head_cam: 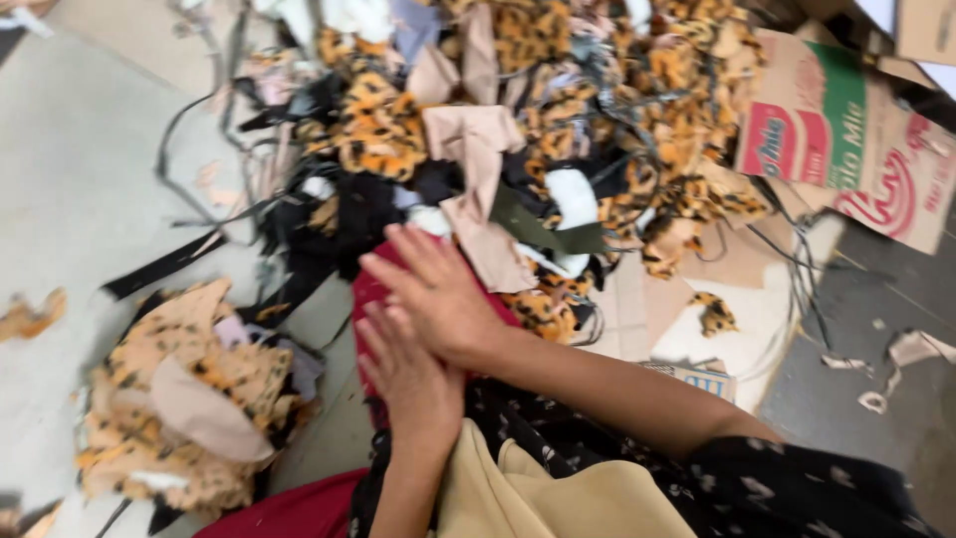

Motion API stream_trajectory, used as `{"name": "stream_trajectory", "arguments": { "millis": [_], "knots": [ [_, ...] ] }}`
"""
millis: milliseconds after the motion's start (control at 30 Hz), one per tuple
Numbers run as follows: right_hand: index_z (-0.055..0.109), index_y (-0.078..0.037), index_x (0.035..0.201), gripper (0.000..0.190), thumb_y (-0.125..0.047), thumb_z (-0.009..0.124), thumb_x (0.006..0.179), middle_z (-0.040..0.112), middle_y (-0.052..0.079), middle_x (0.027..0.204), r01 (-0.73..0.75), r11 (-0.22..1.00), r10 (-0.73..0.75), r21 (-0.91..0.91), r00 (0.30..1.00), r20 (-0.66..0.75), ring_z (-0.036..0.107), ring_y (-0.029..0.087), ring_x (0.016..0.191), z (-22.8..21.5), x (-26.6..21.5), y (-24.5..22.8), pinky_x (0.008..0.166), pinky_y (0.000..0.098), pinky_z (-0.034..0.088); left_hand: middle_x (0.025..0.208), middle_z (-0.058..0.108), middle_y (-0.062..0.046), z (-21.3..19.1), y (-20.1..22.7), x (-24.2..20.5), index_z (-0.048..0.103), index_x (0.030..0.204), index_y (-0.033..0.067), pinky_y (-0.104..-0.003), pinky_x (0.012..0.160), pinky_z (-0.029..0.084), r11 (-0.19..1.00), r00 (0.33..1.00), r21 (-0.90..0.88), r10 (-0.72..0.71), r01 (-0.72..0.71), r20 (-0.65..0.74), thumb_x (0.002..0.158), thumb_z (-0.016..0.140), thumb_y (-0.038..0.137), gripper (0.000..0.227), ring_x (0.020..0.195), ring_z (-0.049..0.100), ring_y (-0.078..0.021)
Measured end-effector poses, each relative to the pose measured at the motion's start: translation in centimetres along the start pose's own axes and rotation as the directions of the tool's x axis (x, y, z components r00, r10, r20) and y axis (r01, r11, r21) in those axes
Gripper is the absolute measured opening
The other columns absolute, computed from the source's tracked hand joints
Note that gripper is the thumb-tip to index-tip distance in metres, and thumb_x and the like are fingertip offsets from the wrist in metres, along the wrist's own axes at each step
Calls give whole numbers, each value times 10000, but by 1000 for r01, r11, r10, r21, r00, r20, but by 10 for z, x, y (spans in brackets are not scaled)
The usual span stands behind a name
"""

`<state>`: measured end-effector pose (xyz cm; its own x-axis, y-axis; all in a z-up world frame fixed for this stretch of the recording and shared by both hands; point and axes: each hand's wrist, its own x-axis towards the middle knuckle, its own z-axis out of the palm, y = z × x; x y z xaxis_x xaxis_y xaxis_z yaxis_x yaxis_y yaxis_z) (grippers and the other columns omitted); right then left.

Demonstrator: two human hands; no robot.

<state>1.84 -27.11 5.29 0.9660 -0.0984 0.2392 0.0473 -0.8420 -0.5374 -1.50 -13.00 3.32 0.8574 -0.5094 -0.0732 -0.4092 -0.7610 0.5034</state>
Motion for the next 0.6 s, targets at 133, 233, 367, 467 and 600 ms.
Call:
{"name": "stream_trajectory", "arguments": {
  "millis": [133,233,367,467,600],
  "knots": [
    [561,-231,1477,567,-227,661,919,401,251,1593,-159,984,151,-84,984,-89,374,499,1465,-78,-72,85,1081,675,394,1662,145,-280,-1,96,27,75,1601,-11,-741,1130,153,967,924,-151,242,-205,295,878,723,339,1032,1532,75,-489],
    [573,-220,1483,530,-150,634,961,540,217,1470,-302,952,296,-46,949,-107,474,442,1399,-115,-141,140,1114,568,420,1676,106,-265,17,146,45,24,1625,30,-734,1135,117,879,706,-289,477,-380,524,935,637,179,935,1542,69,-467],
    [611,-288,1425,475,-320,684,956,678,75,1277,-684,730,683,11,728,-56,669,304,1175,-96,-241,200,1002,445,542,1714,6,-159,73,176,49,163,1628,110,-690,1171,145,819,522,-225,522,-528,675,963,556,227,781,1568,34,-379],
    [569,-251,1471,606,-288,754,895,651,117,1250,-784,620,777,26,609,-159,684,313,1134,-70,-281,225,962,449,571,1714,-75,-134,95,185,49,106,1642,153,-675,1189,93,819,425,-221,481,-529,767,984,519,219,779,1578,-24,-350],
    [531,-229,1500,742,-272,827,821,630,126,1175,-885,459,885,85,445,-138,667,342,1142,-70,-272,203,1023,459,535,1707,-157,-147,107,180,45,50,1648,143,-681,1197,48,821,320,-161,384,-548,866,992,558,249,836,1576,-66,-362]
  ]
}}
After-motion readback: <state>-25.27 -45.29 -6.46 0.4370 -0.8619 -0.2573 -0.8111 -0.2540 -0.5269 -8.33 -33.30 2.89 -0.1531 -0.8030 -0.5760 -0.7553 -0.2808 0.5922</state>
